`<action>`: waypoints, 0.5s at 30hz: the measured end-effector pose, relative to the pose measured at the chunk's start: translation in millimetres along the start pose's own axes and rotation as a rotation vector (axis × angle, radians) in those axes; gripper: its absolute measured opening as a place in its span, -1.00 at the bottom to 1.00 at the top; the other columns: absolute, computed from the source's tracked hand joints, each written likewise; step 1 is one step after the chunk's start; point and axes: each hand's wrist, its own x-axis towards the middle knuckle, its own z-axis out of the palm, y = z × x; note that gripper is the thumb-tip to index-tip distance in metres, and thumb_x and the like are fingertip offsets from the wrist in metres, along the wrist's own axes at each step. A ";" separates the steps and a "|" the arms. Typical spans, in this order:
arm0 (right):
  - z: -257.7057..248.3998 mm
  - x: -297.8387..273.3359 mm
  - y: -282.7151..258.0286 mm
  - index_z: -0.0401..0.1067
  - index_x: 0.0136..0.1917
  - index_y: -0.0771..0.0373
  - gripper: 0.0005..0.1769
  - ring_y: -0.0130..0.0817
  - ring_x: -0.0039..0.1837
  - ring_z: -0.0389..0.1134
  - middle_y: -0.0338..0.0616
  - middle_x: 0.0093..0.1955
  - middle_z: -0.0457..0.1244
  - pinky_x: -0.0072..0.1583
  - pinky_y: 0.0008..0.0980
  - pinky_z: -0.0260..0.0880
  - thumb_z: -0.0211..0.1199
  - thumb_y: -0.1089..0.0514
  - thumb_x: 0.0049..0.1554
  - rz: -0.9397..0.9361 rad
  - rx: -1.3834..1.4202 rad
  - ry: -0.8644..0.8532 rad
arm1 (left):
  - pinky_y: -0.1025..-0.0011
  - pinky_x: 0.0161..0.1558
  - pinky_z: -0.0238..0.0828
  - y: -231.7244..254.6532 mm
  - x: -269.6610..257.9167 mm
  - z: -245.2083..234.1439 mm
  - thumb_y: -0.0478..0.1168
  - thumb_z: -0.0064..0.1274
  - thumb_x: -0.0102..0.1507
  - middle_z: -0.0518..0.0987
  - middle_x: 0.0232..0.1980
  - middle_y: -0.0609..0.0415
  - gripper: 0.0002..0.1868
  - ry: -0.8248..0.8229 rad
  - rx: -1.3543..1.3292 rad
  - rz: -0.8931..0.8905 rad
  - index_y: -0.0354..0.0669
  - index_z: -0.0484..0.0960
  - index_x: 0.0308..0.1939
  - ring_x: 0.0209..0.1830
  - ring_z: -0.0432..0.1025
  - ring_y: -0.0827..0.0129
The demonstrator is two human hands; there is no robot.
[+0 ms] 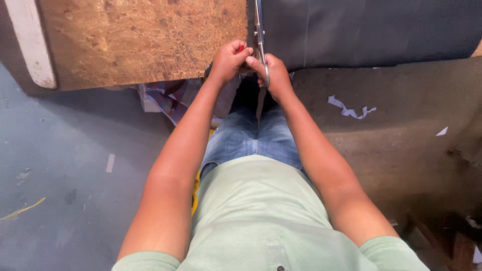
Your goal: The person cuts a piece of black fabric using shears, measures it with a tape measure, marks it with a red pencil and a ruler, and then cuts it again along the marked lines.
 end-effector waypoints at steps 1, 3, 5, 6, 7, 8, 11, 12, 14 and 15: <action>1.5 -0.3 0.2 0.31 -0.17 0.09 -0.59 -0.60 -0.41 0.17 -0.38 -0.36 0.13 -0.41 -0.53 0.21 0.33 -0.23 0.13 -0.001 0.000 0.000 | 0.56 -0.39 0.17 0.0 -1.0 -0.7 -0.10 0.12 0.31 0.32 -0.49 0.41 -0.74 0.000 0.000 0.001 0.11 0.43 -0.45 -0.45 0.18 0.68; 2.7 -0.8 0.0 0.30 -0.20 0.10 -0.59 -0.60 -0.43 0.15 -0.38 -0.40 0.12 -0.42 -0.52 0.18 0.32 -0.22 0.14 -0.019 0.008 0.016 | 0.56 -0.44 0.18 1.1 -1.4 -0.5 -0.12 0.13 0.32 0.31 -0.51 0.39 -0.68 -0.016 -0.044 -0.005 0.11 0.37 -0.48 -0.49 0.18 0.68; 2.2 -1.2 1.3 0.29 -0.23 0.08 -0.59 -0.61 -0.46 0.17 -0.39 -0.43 0.12 -0.43 -0.52 0.18 0.31 -0.22 0.16 -0.049 -0.058 0.022 | 0.55 -0.40 0.15 -2.6 0.3 -1.1 -0.10 0.13 0.31 0.30 -0.49 0.40 -0.70 -0.007 0.013 0.012 0.13 0.39 -0.48 -0.47 0.17 0.67; 2.3 -1.5 1.5 0.28 -0.26 0.06 -0.58 -0.61 -0.48 0.19 -0.41 -0.46 0.12 -0.44 -0.52 0.18 0.30 -0.23 0.17 -0.078 -0.122 0.029 | 0.54 -0.36 0.13 -3.9 1.2 -2.0 -0.09 0.12 0.30 0.29 -0.48 0.41 -0.72 0.001 0.070 0.028 0.14 0.41 -0.47 -0.45 0.16 0.67; 3.1 -1.4 -0.2 0.28 -0.26 0.06 -0.58 -0.61 -0.48 0.19 -0.41 -0.46 0.12 -0.44 -0.52 0.18 0.30 -0.23 0.17 -0.081 -0.122 0.029 | 0.54 -0.36 0.13 -4.4 1.4 -2.8 -0.09 0.12 0.30 0.29 -0.48 0.41 -0.72 0.002 0.071 0.030 0.14 0.41 -0.47 -0.45 0.16 0.67; 3.4 -1.7 -1.3 0.28 -0.25 0.07 -0.59 -0.61 -0.49 0.19 -0.40 -0.46 0.12 -0.45 -0.52 0.17 0.31 -0.22 0.16 -0.062 -0.098 0.032 | 0.54 -0.36 0.13 -5.1 1.8 -2.7 -0.10 0.12 0.31 0.29 -0.48 0.42 -0.73 -0.006 0.053 0.038 0.13 0.42 -0.46 -0.45 0.16 0.67; 2.8 0.5 -6.5 0.30 -0.24 0.08 -0.59 -0.61 -0.48 0.19 -0.40 -0.44 0.13 -0.45 -0.52 0.20 0.32 -0.23 0.15 -0.048 -0.087 0.030 | 0.55 -0.40 0.12 -10.8 3.9 -1.7 -0.11 0.13 0.31 0.26 -0.48 0.41 -0.70 -0.023 -0.005 0.046 0.14 0.37 -0.47 -0.45 0.14 0.68; 3.2 1.3 -7.7 0.32 -0.23 0.08 -0.58 -0.61 -0.46 0.20 -0.40 -0.42 0.14 -0.45 -0.53 0.23 0.31 -0.25 0.15 -0.049 -0.099 0.022 | 0.56 -0.43 0.10 -14.2 3.5 -1.7 -0.12 0.14 0.31 0.22 -0.49 0.41 -0.65 -0.028 -0.045 0.041 0.15 0.32 -0.49 -0.46 0.11 0.68; 0.9 10.1 -18.8 0.32 -0.24 0.08 -0.57 -0.62 -0.46 0.21 -0.37 -0.43 0.16 -0.44 -0.53 0.26 0.29 -0.26 0.15 -0.054 -0.107 0.017 | 0.57 -0.42 0.16 -8.9 1.7 -1.8 -0.11 0.10 0.32 0.33 -0.47 0.39 -0.77 -0.023 -0.021 0.042 0.12 0.43 -0.42 -0.46 0.19 0.68; -0.4 14.6 -24.5 0.32 -0.24 0.08 -0.56 -0.63 -0.46 0.21 -0.35 -0.45 0.18 -0.43 -0.54 0.28 0.28 -0.28 0.16 -0.059 -0.114 0.012 | 0.57 -0.41 0.22 -6.0 1.1 -1.9 -0.11 0.06 0.32 0.44 -0.45 0.36 -0.85 -0.018 0.003 0.042 0.09 0.54 -0.36 -0.46 0.26 0.68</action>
